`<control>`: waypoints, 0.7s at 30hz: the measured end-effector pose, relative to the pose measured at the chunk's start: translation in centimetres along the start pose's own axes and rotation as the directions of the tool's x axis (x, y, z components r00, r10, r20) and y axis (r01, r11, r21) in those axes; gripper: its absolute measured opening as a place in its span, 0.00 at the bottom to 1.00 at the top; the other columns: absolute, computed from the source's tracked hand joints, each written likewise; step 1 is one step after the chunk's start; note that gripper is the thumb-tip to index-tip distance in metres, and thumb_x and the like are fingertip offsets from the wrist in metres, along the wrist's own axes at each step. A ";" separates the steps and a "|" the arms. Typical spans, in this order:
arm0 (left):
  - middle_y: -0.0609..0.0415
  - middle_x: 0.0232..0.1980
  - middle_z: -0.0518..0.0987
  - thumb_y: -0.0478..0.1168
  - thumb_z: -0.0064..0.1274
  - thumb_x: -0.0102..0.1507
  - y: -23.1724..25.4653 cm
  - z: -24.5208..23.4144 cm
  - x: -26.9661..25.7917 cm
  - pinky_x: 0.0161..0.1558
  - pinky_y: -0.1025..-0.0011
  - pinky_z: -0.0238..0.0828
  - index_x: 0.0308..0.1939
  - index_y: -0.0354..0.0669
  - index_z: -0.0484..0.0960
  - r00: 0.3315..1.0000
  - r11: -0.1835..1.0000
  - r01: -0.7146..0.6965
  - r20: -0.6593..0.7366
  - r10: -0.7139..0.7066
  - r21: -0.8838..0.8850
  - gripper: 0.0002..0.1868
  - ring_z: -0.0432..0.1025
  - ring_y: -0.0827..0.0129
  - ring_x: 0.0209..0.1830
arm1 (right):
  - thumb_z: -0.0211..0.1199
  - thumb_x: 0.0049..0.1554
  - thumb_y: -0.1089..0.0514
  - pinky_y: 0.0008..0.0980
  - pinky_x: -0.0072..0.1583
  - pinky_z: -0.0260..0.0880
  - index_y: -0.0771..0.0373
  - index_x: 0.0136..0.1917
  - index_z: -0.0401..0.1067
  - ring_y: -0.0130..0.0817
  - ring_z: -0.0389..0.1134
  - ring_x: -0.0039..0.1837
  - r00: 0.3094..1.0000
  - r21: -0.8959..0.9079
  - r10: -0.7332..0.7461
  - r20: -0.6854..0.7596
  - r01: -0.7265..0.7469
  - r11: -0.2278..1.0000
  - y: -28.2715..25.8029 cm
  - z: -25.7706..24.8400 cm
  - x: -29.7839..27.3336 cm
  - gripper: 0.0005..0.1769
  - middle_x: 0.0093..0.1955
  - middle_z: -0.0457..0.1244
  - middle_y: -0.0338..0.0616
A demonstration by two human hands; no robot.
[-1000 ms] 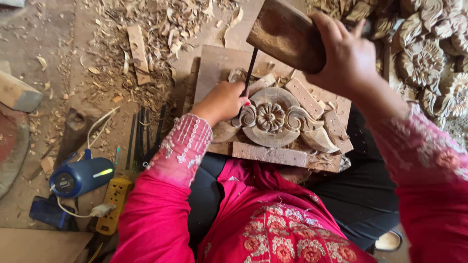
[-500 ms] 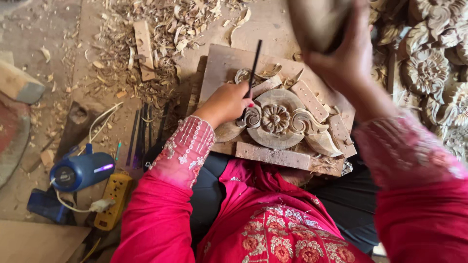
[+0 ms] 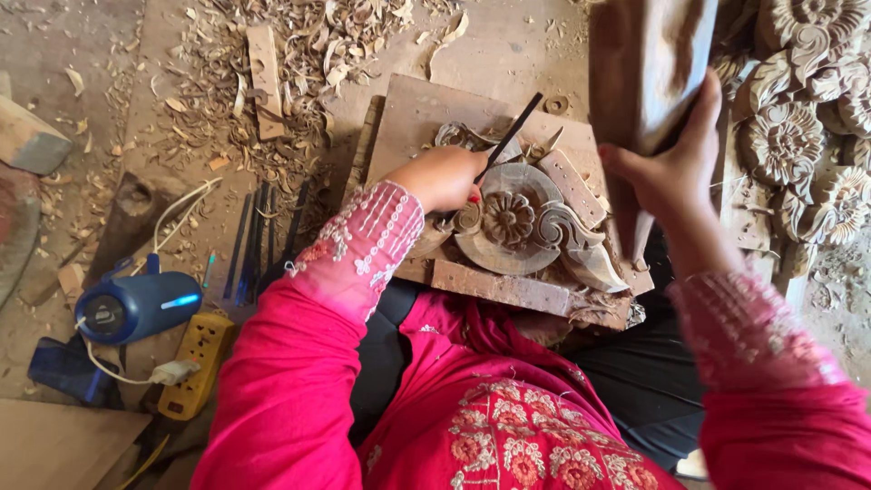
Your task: The person carves a floral design into a rectangular wooden board using a chisel and a wooden mallet. They repeatedly strike the chisel to shape the wood, creating intricate details and removing shavings.
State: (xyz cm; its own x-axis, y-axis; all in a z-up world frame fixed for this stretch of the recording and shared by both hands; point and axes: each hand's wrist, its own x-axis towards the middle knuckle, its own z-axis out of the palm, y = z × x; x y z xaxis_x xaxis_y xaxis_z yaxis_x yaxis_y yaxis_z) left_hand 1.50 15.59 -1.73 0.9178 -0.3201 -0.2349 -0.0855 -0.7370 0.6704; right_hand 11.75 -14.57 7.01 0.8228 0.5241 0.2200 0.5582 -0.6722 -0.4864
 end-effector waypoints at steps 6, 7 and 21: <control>0.40 0.36 0.83 0.39 0.62 0.57 0.9 -0.3 0.8 0.44 0.54 0.74 0.38 0.39 0.84 0.996 0.981 0.008 0.085 -0.025 0.192 0.09 0.79 0.47 0.40 | 0.84 0.41 0.47 0.49 0.70 0.67 0.65 0.83 0.47 0.58 0.64 0.71 0.997 -0.108 0.078 -0.007 -0.078 0.991 1.2 0.7 -2.8 0.68 0.74 0.59 0.66; 0.40 0.37 0.83 0.38 0.61 0.57 1.1 -0.1 1.0 0.44 0.54 0.74 0.39 0.39 0.84 0.994 0.983 0.028 0.100 -0.047 0.184 0.08 0.79 0.47 0.41 | 0.84 0.42 0.47 0.49 0.70 0.66 0.65 0.83 0.46 0.57 0.64 0.71 0.983 -0.023 0.180 -0.045 -0.181 0.983 1.2 0.7 -3.1 0.68 0.73 0.60 0.64; 0.42 0.41 0.83 0.33 0.46 0.65 2.2 -3.6 -8.3 0.44 0.55 0.75 0.46 0.40 0.84 0.942 0.931 0.337 -0.062 -0.331 0.139 0.11 0.79 0.52 0.41 | 0.83 0.36 0.48 0.45 0.68 0.66 0.67 0.80 0.53 0.54 0.66 0.69 0.924 0.061 0.383 0.010 -0.383 0.922 1.1 -1.4 -12.2 0.66 0.68 0.63 0.62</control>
State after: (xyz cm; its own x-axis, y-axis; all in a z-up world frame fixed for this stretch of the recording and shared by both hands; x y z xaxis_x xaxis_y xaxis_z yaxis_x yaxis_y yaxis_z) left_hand -4.93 18.73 4.24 0.9166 -0.0204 -0.3993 0.1753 -0.8771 0.4472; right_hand 2.47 -22.43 4.98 0.9726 0.2321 0.0088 0.1934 -0.7883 -0.5841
